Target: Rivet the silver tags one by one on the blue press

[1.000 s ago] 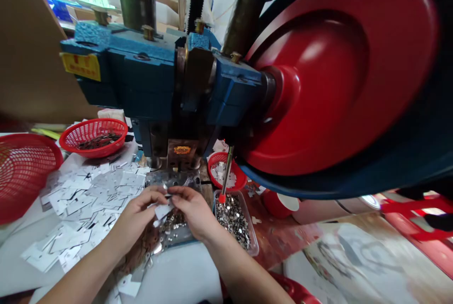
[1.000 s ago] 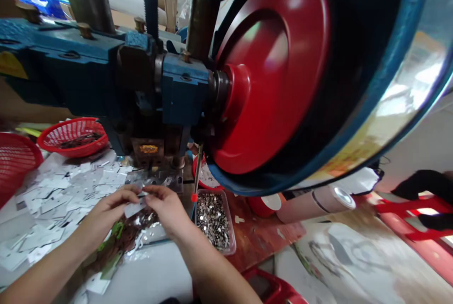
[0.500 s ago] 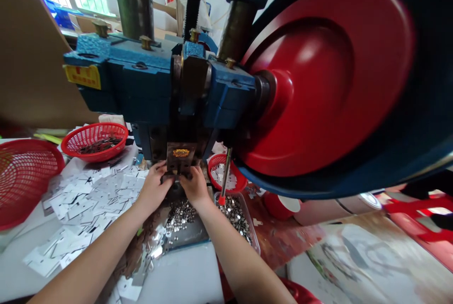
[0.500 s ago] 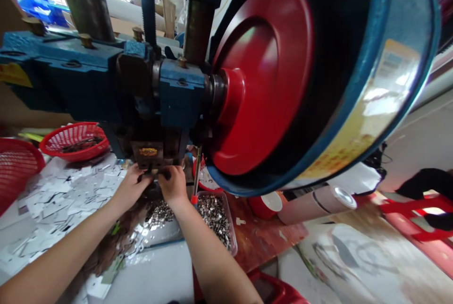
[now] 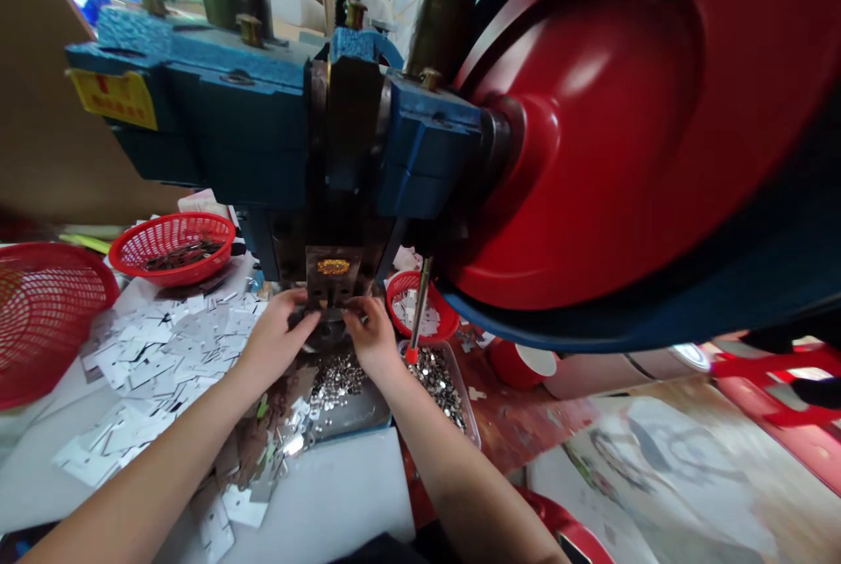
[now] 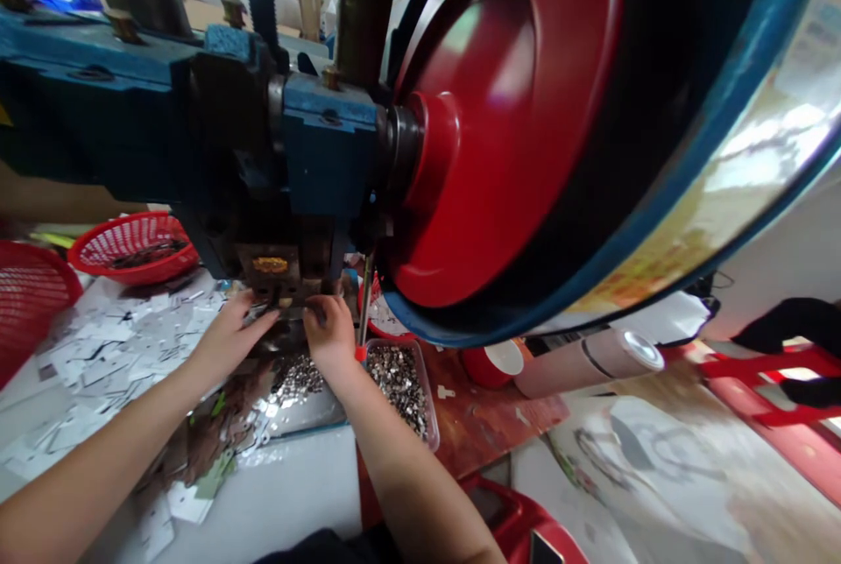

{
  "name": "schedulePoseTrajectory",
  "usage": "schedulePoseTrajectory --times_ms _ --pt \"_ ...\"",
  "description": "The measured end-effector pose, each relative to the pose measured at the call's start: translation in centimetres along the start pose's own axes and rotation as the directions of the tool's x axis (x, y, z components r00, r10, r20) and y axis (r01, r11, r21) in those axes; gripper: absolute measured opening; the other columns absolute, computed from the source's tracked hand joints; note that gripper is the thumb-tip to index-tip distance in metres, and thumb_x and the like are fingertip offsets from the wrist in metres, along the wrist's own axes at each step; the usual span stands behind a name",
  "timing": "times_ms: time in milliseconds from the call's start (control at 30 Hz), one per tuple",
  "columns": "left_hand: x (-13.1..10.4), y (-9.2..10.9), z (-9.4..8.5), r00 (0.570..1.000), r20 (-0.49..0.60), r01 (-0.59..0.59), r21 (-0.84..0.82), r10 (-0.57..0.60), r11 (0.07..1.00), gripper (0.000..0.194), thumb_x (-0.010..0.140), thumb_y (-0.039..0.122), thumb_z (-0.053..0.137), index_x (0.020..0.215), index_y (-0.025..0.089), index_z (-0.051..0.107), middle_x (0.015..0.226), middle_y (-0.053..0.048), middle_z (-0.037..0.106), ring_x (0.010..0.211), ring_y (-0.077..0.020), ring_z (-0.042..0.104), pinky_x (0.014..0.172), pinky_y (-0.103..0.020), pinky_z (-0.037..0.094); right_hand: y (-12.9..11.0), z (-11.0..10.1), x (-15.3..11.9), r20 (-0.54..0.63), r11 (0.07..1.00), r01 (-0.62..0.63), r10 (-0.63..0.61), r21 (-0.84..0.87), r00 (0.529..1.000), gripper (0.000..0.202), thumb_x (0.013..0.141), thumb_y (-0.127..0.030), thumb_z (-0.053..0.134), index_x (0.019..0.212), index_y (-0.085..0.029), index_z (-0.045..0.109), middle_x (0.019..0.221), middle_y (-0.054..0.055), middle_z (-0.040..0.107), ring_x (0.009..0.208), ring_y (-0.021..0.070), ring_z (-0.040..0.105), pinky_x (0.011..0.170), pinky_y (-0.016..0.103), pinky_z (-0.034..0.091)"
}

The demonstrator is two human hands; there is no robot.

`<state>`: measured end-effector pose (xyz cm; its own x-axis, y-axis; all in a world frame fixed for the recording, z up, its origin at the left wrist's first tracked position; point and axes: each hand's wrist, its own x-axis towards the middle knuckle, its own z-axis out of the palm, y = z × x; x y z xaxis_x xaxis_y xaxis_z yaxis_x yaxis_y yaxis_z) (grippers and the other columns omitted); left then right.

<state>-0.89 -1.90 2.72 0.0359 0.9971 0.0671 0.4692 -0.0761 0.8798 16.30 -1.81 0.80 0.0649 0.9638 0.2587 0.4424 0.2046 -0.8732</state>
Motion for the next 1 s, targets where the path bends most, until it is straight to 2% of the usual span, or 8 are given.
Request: schedulePoseTrajectory --times_ms 33,67,167,333,467,700,900,1000 --pt "-0.9 -0.1 -0.6 1.0 -0.011 -0.018 0.038 0.018 0.999 0.033 0.075 0.041 0.056 0.099 0.019 0.064 0.112 -0.008 0.062 0.112 -0.0271 0.051 0.101 -0.04 0.034 -0.2 -0.7 -0.6 0.01 1.0 0.011 -0.012 0.007 1.0 0.014 0.078 -0.019 0.053 0.085 -0.019 0.065 0.085 0.003 0.061 0.08 0.0161 0.058 0.075 0.027 0.046" --pt "-1.8 -0.3 -1.2 0.996 0.06 -0.071 0.156 0.062 0.985 0.03 0.078 0.043 0.052 0.096 0.021 0.064 0.106 -0.007 0.063 0.105 -0.026 0.054 0.096 -0.04 0.038 -0.3 -1.4 -1.3 0.04 1.0 0.011 -0.011 0.014 0.999 0.014 0.079 -0.019 0.052 0.083 -0.02 0.066 0.083 0.002 0.061 0.079 0.0156 0.058 0.073 0.027 0.046" --pt "-4.6 -1.1 -2.1 0.961 0.274 -0.146 0.38 0.039 0.913 0.029 0.083 0.044 0.047 0.092 0.025 0.067 0.096 -0.005 0.064 0.092 -0.0241 0.057 0.086 -0.04 0.042 -0.3 -3.2 -3.2 0.131 0.999 -0.044 0.042 0.009 0.99 0.016 0.081 -0.019 0.051 0.085 -0.021 0.066 0.083 0.001 0.064 0.082 0.0155 0.06 0.076 0.027 0.046" --pt "-6.5 -2.4 -1.1 0.943 0.333 -0.191 0.519 0.009 0.833 0.031 0.078 0.043 0.054 0.099 0.025 0.066 0.101 -0.007 0.06 0.093 -0.0269 0.055 0.083 -0.041 0.042 1.1 -4.2 -5.1 0.131 0.996 -0.055 0.065 -0.073 0.989 0.018 0.083 -0.019 0.049 0.088 -0.022 0.066 0.089 0.002 0.067 0.089 0.0171 0.061 0.084 0.031 0.046" --pt "-6.1 -2.6 -0.6 0.943 0.334 -0.183 0.512 0.002 0.84 0.023 0.08 0.04 0.051 0.085 0.022 0.065 0.092 -0.007 0.059 0.086 -0.0245 0.056 0.078 -0.038 0.042 2.0 -4.2 -4.9 0.109 0.973 0.032 -0.007 -0.228 0.994 0.019 0.085 -0.015 0.05 0.089 -0.022 0.067 0.089 0.003 0.066 0.089 0.0184 0.059 0.084 0.032 0.045" --pt "-6.2 -2.8 -1.2 0.933 0.359 -0.194 0.424 0.033 0.885 0.019 0.079 0.038 0.051 0.079 0.022 0.062 0.091 -0.004 0.057 0.085 -0.0216 0.056 0.078 -0.035 0.043 1.4 -3.4 -3.7 0.312 0.83 0.303 -0.166 -0.468 0.936 0.018 0.082 -0.018 0.057 0.093 -0.026 0.07 0.089 0.005 0.065 0.086 0.0229 0.055 0.079 0.037 0.042" --pt "-6.4 -2.6 -1.9 0.92 0.387 -0.213 0.351 0.066 0.912 0.018 0.081 0.037 0.05 0.077 0.023 0.06 0.092 -0.003 0.06 0.084 -0.0207 0.056 0.076 -0.033 0.043 1.9 -3.3 -3.7 0.24 0.889 0.229 -0.141 -0.395 0.96 0.012 0.083 -0.018 0.058 0.084 -0.025 0.068 0.089 0.004 0.062 0.089 0.0205 0.055 0.082 0.035 0.042" --pt "-6.4 -2.5 -2.2 0.921 0.389 -0.175 0.347 0.029 0.921 0.018 0.081 0.038 0.049 0.076 0.024 0.06 0.085 -0.002 0.063 0.079 -0.0205 0.058 0.07 -0.031 0.043 2.1 -3.2 -3.8 0.202 0.916 0.187 -0.12 -0.355 0.972 0.009 0.081 -0.02 0.061 0.084 -0.025 0.067 0.09 0.003 0.062 0.089 0.02 0.054 0.083 0.035 0.043"
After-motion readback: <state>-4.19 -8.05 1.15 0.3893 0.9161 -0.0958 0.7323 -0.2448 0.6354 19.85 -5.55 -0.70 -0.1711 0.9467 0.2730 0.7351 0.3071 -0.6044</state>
